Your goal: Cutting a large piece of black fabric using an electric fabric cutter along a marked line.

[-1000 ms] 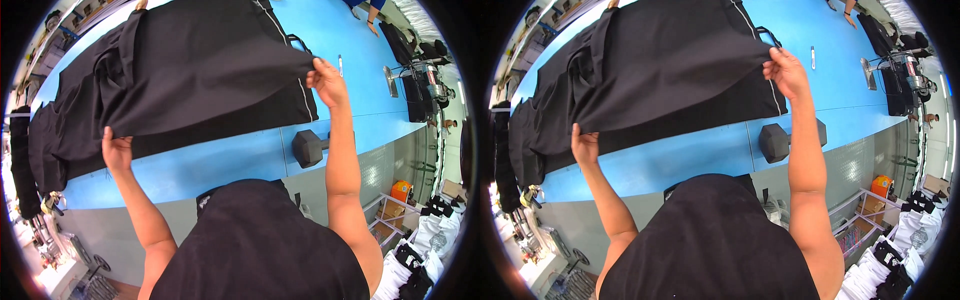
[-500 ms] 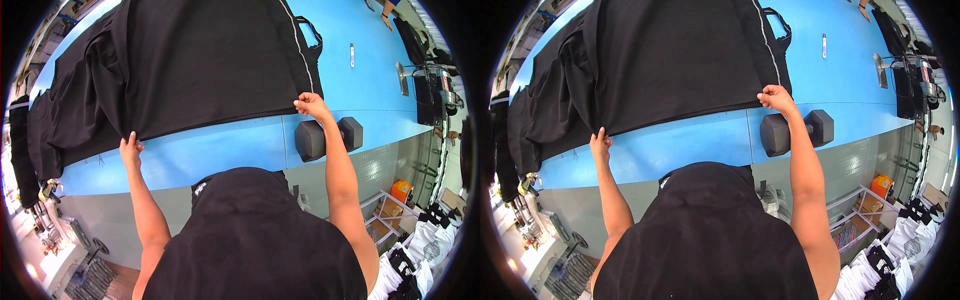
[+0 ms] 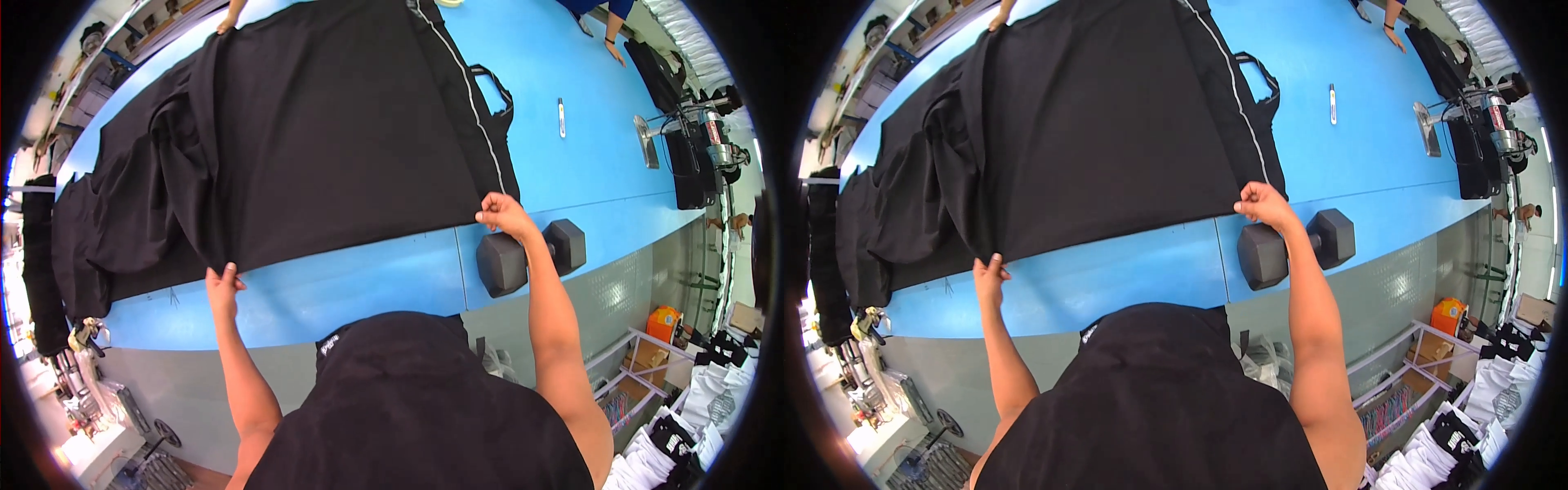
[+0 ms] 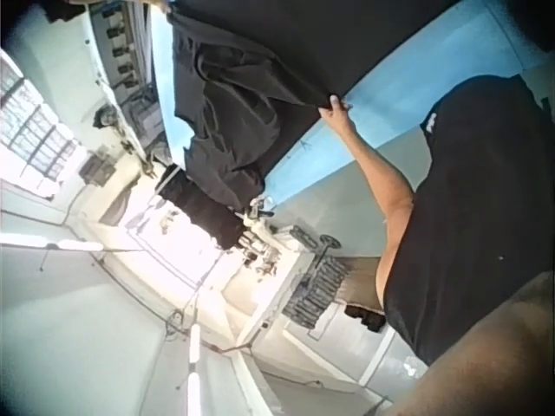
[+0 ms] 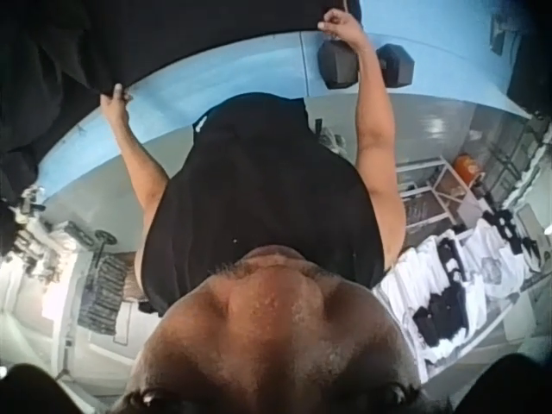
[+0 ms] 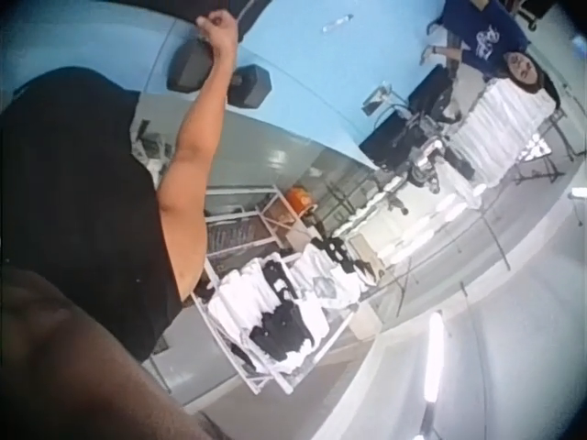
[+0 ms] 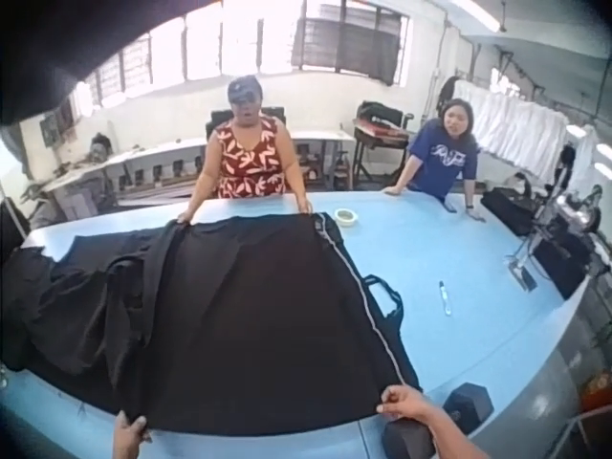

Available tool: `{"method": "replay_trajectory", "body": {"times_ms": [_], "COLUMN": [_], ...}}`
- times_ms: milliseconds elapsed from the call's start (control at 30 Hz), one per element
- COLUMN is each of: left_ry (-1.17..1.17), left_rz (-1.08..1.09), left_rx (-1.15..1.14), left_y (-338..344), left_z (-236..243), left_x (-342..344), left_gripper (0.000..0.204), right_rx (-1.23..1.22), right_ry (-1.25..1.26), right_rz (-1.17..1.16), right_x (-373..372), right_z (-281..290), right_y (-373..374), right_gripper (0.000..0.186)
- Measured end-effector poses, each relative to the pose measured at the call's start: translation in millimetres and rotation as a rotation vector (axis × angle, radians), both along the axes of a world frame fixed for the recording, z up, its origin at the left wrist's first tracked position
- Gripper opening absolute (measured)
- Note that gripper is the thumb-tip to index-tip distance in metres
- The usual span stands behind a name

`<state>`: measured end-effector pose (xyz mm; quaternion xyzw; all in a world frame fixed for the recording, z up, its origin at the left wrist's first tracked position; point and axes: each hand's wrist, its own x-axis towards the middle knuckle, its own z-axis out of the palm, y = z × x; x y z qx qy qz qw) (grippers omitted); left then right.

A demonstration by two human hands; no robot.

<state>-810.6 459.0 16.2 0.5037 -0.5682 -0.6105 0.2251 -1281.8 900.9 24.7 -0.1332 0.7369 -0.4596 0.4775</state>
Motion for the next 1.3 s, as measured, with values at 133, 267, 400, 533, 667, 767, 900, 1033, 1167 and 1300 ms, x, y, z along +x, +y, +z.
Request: {"method": "replay_trajectory", "body": {"times_ms": [133, 267, 400, 533, 667, 767, 900, 1033, 1167, 1300], "left_ry": [-0.105, -0.200, -0.246, -0.142, -0.030, -0.065, -0.094, -0.147, -0.172, -0.181], "left_rz": [0.034, 0.066, 0.024, 0.034, 0.033, 0.001, 0.012, 0.022, 0.042, 0.009], "left_rx": [-0.046, 0.007, -0.062, -0.044, -0.036, -0.063, -0.126, -0.145, -0.199, -0.207], "left_y": [6.2, 15.5, 10.0, 2.2, -2.5, 3.8, 6.5, 9.3, 11.1, 8.0], "left_z": [-20.6, -11.6, -12.3, -1.5, 2.8, -15.9, -24.1, -22.0, -21.2, -18.1], "left_x": [-1.2, -12.2, -12.9, -12.0, -6.8, -1.3, -0.8, -4.3, -11.2, -11.4], "left_gripper": [0.017, 0.021, 0.022, 0.017, 0.016, 0.019, 0.021, 0.021, 0.018, 0.021], "right_rx": [0.086, 0.142, 0.159, 0.139, 0.114, 0.125, 0.200, 0.252, 0.254, 0.171], "right_ry": [0.014, 0.034, 0.107, 0.119, 0.102, 0.108, 0.135, 0.170, 0.136, 1.050], "right_rz": [0.034, 0.061, 0.144, 0.108, 0.085, 0.109, 0.132, 0.154, 0.225, 0.170], "right_x": [2.1, 2.9, -1.2, -0.3, -0.8, 1.6, 3.4, 3.6, -0.6, 8.4], "right_z": [-2.2, -4.2, -8.2, -0.4, 2.6, 5.7, 5.7, 2.9, 5.1, 27.3], "right_y": [-6.8, -4.0, -5.0, -8.6, -6.0, -10.4, -10.2, -10.8, -10.3, -44.8], "right_gripper": [0.022, 0.022, 0.024, 0.026, 0.026, 0.027, 0.028, 0.030, 0.026, 0.053]}}
